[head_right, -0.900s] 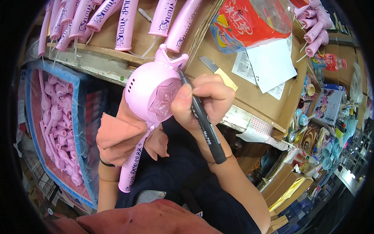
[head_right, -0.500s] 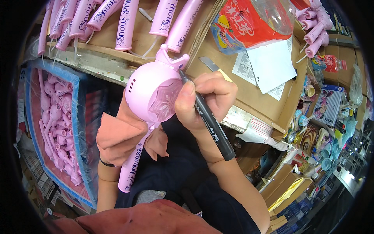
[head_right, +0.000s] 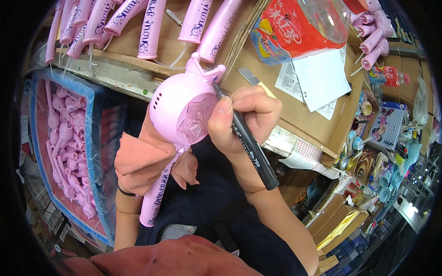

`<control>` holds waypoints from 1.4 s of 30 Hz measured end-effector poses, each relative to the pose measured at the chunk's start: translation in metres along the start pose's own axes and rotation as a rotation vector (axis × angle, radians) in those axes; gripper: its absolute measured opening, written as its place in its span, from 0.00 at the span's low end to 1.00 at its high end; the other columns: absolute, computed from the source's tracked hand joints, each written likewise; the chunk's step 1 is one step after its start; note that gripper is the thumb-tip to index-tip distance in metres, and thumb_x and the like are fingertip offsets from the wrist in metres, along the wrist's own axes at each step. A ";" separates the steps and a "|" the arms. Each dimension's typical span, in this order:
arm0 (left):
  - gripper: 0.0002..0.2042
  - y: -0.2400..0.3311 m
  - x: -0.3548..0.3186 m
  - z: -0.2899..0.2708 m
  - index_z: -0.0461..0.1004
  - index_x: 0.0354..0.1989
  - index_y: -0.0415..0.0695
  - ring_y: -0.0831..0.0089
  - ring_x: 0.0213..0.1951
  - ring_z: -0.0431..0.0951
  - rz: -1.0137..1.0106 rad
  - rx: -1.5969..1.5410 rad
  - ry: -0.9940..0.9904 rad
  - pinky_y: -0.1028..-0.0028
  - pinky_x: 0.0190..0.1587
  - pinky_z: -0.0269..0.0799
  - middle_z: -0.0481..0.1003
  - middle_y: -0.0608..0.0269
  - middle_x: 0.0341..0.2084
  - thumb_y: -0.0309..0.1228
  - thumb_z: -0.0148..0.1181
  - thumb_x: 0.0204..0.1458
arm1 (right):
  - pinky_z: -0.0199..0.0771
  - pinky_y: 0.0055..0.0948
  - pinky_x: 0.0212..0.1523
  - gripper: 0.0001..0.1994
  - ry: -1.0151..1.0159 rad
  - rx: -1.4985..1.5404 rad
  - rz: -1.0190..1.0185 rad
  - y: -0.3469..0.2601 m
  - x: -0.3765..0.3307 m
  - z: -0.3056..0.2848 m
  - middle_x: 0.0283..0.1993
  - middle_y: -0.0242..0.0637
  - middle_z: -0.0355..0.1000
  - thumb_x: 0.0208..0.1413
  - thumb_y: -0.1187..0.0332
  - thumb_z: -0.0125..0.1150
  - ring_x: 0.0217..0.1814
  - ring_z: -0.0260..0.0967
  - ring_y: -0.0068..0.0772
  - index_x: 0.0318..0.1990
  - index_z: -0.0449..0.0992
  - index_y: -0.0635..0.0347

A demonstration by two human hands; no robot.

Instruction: The person assembles pink plastic wands by wiping the head with a cloth, writing on it with a black marker, and applying a small sticker. They handle each wand one at a time, then place the finished items on a cardboard tray.

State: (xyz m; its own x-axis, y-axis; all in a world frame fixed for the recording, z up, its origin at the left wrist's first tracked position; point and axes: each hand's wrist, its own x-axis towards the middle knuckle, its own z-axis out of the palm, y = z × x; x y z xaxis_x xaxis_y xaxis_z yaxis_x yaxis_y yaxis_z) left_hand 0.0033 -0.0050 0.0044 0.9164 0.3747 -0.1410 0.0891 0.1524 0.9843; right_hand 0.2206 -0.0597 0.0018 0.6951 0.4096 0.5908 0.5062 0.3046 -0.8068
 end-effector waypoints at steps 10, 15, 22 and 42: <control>0.17 -0.006 -0.001 -0.002 0.70 0.54 0.36 0.65 0.44 0.76 0.068 0.118 -0.019 0.71 0.50 0.70 0.76 0.53 0.42 0.21 0.55 0.54 | 0.64 0.22 0.30 0.15 -0.053 0.023 0.061 -0.001 -0.003 -0.007 0.29 0.35 0.62 0.50 0.75 0.59 0.26 0.59 0.21 0.39 0.57 0.59; 0.17 -0.012 0.001 0.008 0.71 0.54 0.37 0.66 0.45 0.75 -0.105 -0.284 0.073 0.71 0.51 0.70 0.75 0.53 0.43 0.22 0.55 0.54 | 0.63 0.21 0.30 0.15 -0.034 0.031 0.059 0.001 -0.004 -0.006 0.29 0.35 0.62 0.50 0.75 0.59 0.26 0.59 0.21 0.39 0.57 0.59; 0.16 0.003 -0.001 -0.013 0.73 0.50 0.36 0.65 0.43 0.78 0.323 0.708 -0.006 0.70 0.48 0.72 0.78 0.58 0.40 0.22 0.56 0.51 | 0.64 0.21 0.29 0.15 0.008 0.128 0.147 -0.003 -0.005 -0.007 0.29 0.36 0.62 0.51 0.75 0.59 0.27 0.59 0.21 0.39 0.56 0.59; 0.35 0.022 0.023 -0.009 0.66 0.53 0.33 0.65 0.34 0.77 0.041 -0.805 0.108 0.70 0.37 0.75 0.75 0.50 0.33 0.58 0.51 0.54 | 0.72 0.44 0.41 0.09 -0.861 -1.501 0.379 -0.016 0.060 -0.189 0.36 0.45 0.72 0.48 0.70 0.61 0.40 0.72 0.50 0.38 0.77 0.59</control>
State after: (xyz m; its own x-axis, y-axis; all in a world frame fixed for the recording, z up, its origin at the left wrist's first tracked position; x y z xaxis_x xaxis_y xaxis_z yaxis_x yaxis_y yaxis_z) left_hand 0.0224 0.0156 0.0221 0.8666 0.4741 -0.1559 -0.2896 0.7322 0.6165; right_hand 0.3505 -0.2021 0.0495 0.6840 0.7081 -0.1756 0.7277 -0.6791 0.0960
